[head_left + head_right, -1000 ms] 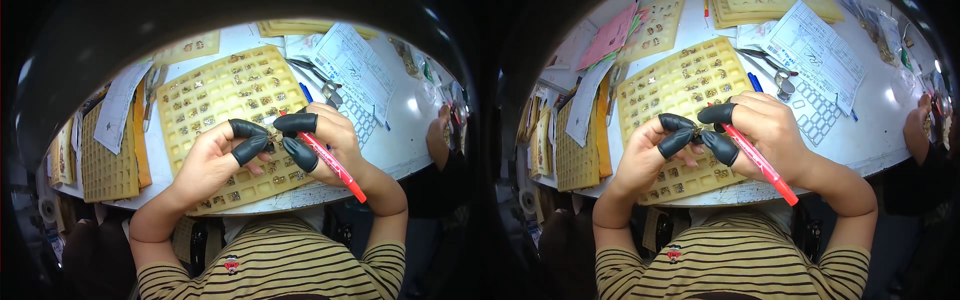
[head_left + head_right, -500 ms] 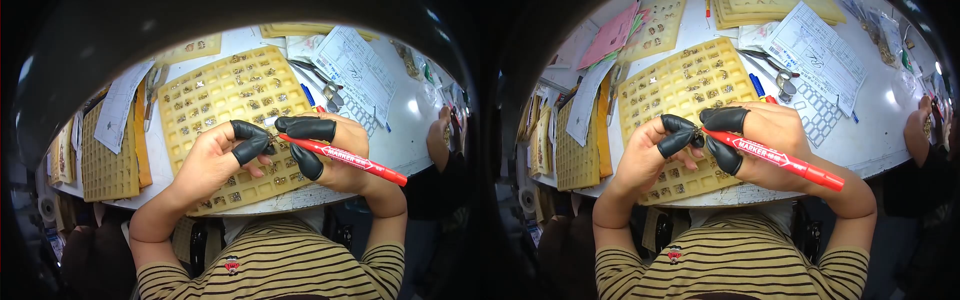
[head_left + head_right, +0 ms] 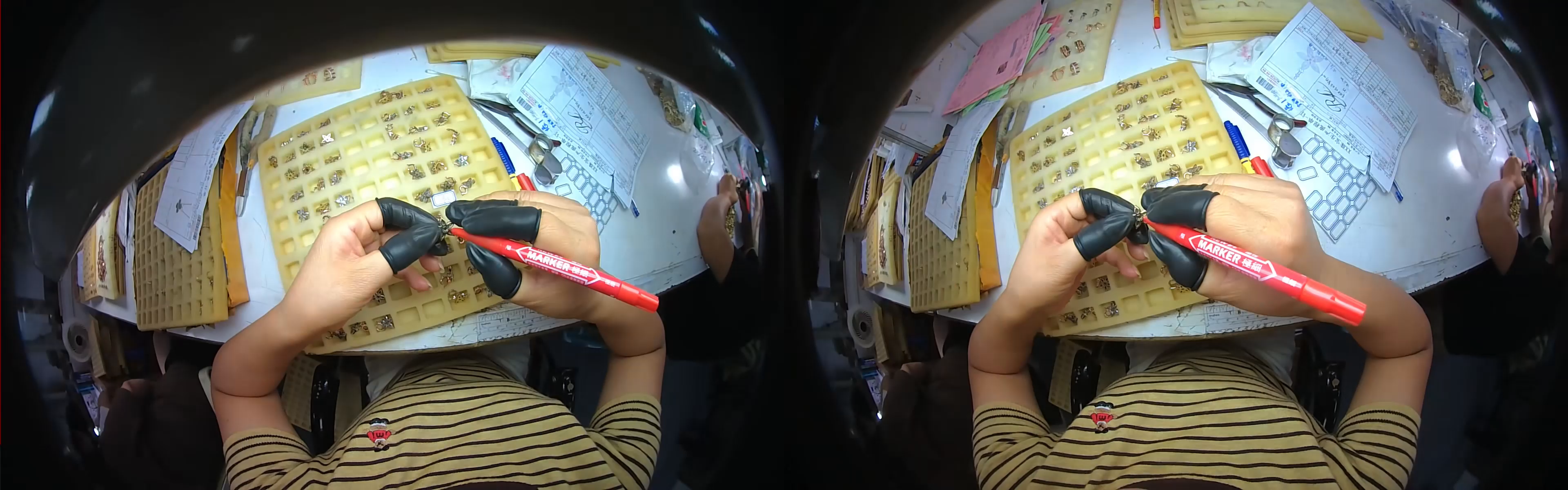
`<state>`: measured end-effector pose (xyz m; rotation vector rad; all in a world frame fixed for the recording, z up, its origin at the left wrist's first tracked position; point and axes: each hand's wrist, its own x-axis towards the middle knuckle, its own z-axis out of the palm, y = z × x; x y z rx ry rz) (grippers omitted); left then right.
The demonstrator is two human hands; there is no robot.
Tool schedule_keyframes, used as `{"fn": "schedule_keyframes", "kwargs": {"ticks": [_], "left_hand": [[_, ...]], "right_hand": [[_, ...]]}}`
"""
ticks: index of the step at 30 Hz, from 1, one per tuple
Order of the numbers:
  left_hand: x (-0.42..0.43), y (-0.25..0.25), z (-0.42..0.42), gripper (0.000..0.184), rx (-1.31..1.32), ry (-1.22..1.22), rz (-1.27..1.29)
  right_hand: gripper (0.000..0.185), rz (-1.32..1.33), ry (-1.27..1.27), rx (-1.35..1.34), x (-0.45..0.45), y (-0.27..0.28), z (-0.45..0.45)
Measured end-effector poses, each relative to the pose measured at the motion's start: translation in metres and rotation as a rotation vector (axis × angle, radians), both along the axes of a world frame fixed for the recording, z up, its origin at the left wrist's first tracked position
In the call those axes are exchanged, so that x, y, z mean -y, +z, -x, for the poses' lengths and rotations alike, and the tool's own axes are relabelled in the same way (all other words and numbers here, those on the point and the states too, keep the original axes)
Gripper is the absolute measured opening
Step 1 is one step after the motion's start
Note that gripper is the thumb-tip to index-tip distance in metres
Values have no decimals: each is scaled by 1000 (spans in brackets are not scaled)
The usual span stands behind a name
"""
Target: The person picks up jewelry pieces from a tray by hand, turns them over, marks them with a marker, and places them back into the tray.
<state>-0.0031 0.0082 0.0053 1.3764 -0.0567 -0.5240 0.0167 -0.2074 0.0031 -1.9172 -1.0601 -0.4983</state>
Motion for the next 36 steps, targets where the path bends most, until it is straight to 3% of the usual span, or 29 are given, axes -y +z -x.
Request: {"fn": "schedule_keyframes", "kwargs": {"ticks": [15,24,26,29,36], "left_hand": [[2,1,1,16,3,14,-19],[-2,0,-1,19,-38,-34,10],[-2,0,-1,19,-52,-21,24],[-1,3,-1,19,-56,-20,13],[-2,3,-2,20,-85,-64,41]], "right_hand": [[27,-20,10,34,-1,-1,-1],[26,13,-43,-85,4,0,3],[35,22,-55,25,5,-7,-4],[38,96,-69,-41,1,-3,-3],[34,122,-78,-40,0,-12,-5]]}}
